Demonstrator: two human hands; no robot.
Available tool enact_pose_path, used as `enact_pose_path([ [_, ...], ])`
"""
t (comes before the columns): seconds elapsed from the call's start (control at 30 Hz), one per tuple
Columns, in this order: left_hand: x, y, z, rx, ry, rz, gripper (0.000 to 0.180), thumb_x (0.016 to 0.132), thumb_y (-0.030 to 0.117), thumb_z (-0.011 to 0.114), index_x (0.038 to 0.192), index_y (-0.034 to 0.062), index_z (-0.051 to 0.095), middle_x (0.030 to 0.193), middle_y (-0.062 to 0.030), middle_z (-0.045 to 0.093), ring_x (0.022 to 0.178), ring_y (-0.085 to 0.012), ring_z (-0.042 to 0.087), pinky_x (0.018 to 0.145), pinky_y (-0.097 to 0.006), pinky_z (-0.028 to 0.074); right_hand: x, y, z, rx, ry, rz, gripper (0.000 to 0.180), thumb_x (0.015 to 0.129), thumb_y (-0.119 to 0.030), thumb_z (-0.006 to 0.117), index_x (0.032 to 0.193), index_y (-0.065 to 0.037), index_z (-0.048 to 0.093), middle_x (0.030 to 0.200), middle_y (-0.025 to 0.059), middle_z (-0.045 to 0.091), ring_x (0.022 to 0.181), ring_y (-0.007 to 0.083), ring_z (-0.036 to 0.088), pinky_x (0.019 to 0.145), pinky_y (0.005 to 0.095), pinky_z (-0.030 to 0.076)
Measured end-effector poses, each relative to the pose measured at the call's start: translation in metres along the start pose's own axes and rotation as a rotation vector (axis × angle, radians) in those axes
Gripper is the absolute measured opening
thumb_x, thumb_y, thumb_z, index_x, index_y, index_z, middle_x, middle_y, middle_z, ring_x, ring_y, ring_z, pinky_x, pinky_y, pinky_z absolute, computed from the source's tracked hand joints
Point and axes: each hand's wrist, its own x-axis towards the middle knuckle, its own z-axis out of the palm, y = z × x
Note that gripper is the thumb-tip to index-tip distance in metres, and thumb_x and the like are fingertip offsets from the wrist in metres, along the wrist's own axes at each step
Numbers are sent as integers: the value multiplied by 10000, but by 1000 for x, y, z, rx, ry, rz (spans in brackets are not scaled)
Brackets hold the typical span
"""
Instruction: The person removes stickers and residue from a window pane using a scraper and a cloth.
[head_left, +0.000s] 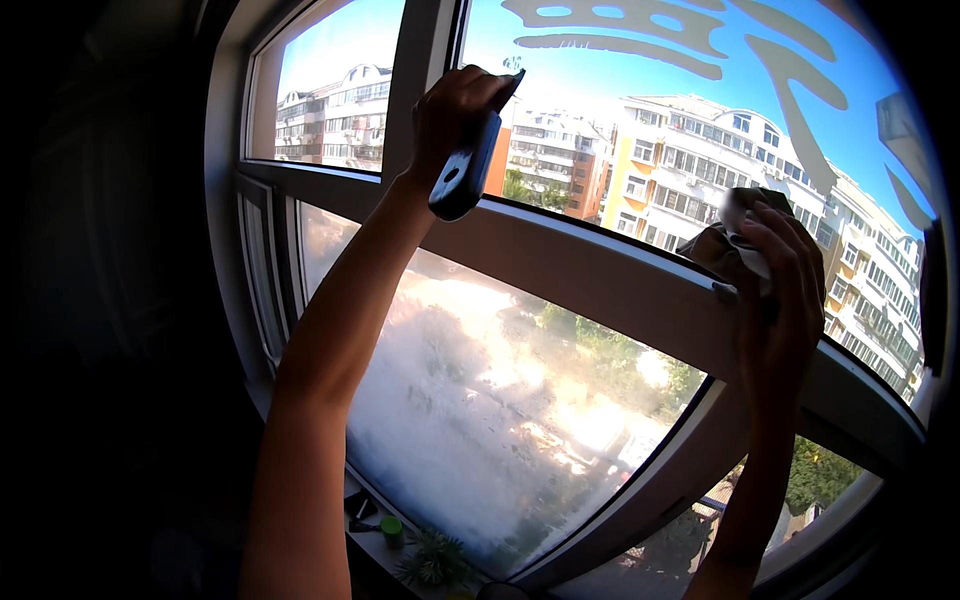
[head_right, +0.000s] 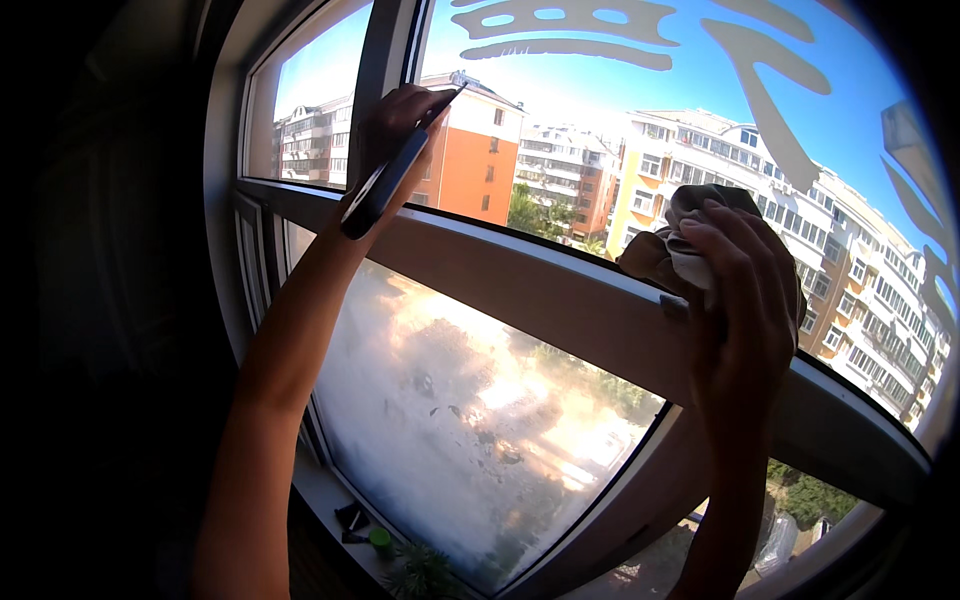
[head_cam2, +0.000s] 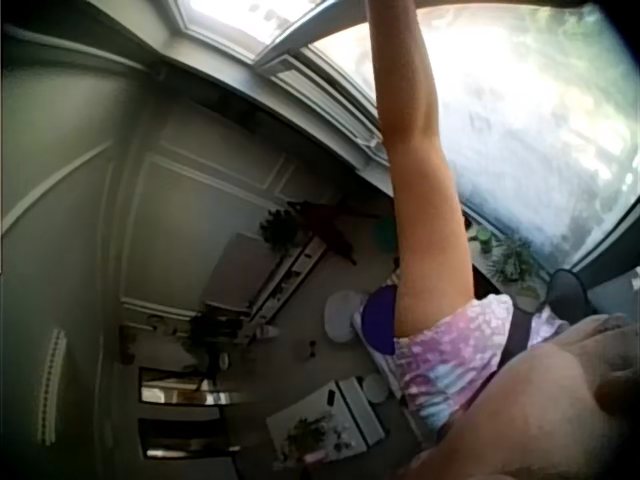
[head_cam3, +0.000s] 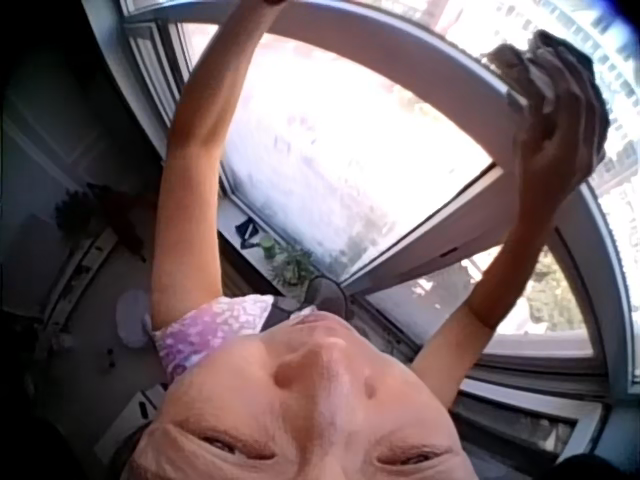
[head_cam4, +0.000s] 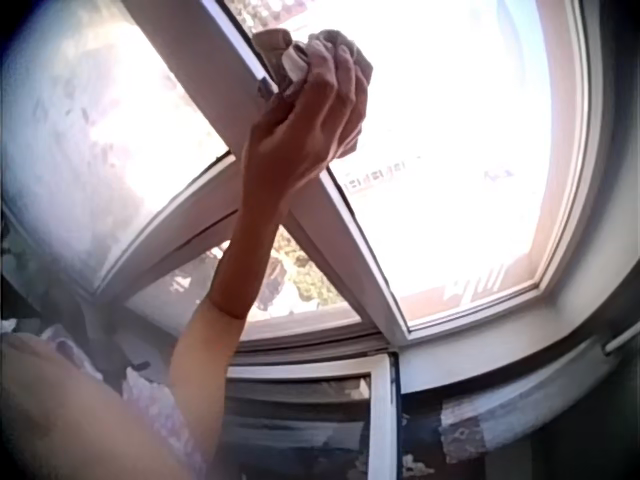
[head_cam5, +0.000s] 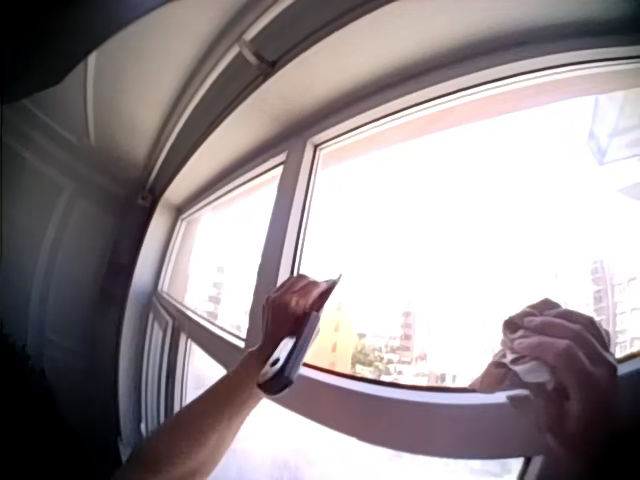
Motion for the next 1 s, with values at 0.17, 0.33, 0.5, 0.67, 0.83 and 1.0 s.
enact_pose_path([
  [0.17,13,-3,4,16,-12,-23,121,813,57,642,929,79,666,803,-54,636,766,-212,661,664,-331,549,-2,4,2,22,14,11,353,798,53,620,1122,-86,635,1197,103,636,1185,305,564,991,443,443],
  [0.33,4,2,0,60,-45,-23,106,889,63,619,977,36,673,850,-109,661,768,-242,678,669,-304,553,-2,3,-1,2,1,6,374,792,67,614,1130,-93,632,1204,103,633,1181,306,565,985,448,447],
  [0.5,13,-5,4,64,-13,-2,125,835,44,626,952,59,669,824,-76,644,763,-219,662,659,-312,550,-1,0,0,31,7,21,373,796,62,608,1133,-95,634,1206,107,631,1181,308,565,984,451,447],
  [0.67,7,-9,6,78,10,30,151,797,44,648,946,62,665,821,-67,641,778,-216,657,677,-316,552,-1,2,1,-12,1,-6,345,811,39,602,1127,-94,636,1192,107,638,1181,308,566,985,447,447],
  [0.83,2,2,3,49,16,-24,160,780,45,668,938,68,668,814,-55,645,773,-214,662,688,-328,559,-3,6,-1,9,-42,10,275,891,-61,621,1164,-96,623,1240,80,616,1224,280,538,1039,426,424],
  [1.0,7,-5,6,77,-2,-40,165,787,66,691,948,98,671,867,-34,668,809,-194,676,686,-302,567,-3,2,1,-10,-4,1,336,818,43,592,1124,-90,635,1192,114,640,1175,311,572,993,443,443],
])
